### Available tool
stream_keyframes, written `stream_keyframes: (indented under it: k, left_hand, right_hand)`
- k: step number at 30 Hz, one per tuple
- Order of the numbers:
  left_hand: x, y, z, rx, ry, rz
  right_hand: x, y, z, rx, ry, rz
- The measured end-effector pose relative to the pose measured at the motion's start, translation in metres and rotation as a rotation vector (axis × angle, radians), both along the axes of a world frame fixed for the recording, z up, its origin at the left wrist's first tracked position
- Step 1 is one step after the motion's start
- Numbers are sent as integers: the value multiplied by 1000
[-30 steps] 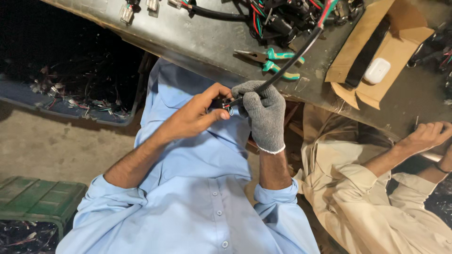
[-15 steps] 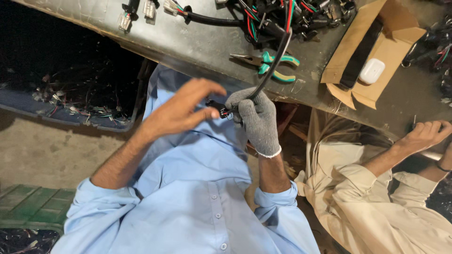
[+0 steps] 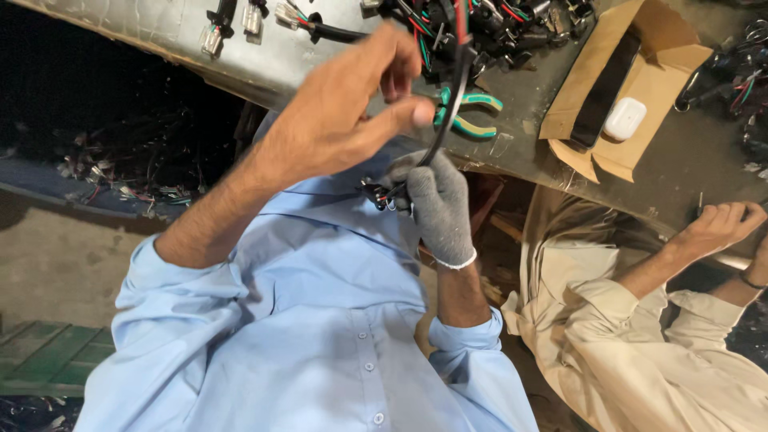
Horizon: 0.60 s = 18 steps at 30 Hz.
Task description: The person works at a bench assembling wire harnesses. They pick up a cable, strip insulation from its ends with pliers, twist the exposed wires, attach a connector housing, and place the finished harness on a pile of completed harnesses on the bench.
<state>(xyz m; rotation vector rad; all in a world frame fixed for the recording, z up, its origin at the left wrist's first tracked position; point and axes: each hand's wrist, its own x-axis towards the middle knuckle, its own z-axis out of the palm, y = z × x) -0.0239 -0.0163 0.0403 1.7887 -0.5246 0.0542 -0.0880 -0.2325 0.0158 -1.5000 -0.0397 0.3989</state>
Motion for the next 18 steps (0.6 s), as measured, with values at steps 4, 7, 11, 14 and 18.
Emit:
stream_keyframes:
  k: [4, 7, 11, 14, 18]
  left_hand:
    - [-21, -4, -20, 26, 228, -307]
    - [-44, -8, -34, 55, 356, -254]
    - [-63, -9, -46, 26, 299, -168]
    - [-64, -7, -49, 88, 474, -170]
    - [-57, 0, -46, 164, 420, -222]
  right_hand:
    - [9, 0, 6, 118, 26, -142]
    - [16, 0, 8, 60, -74, -149]
    - [19, 4, 8, 184, 39, -165]
    - [21, 7, 8, 197, 59, -192]
    - [25, 8, 12, 119, 118, -170]
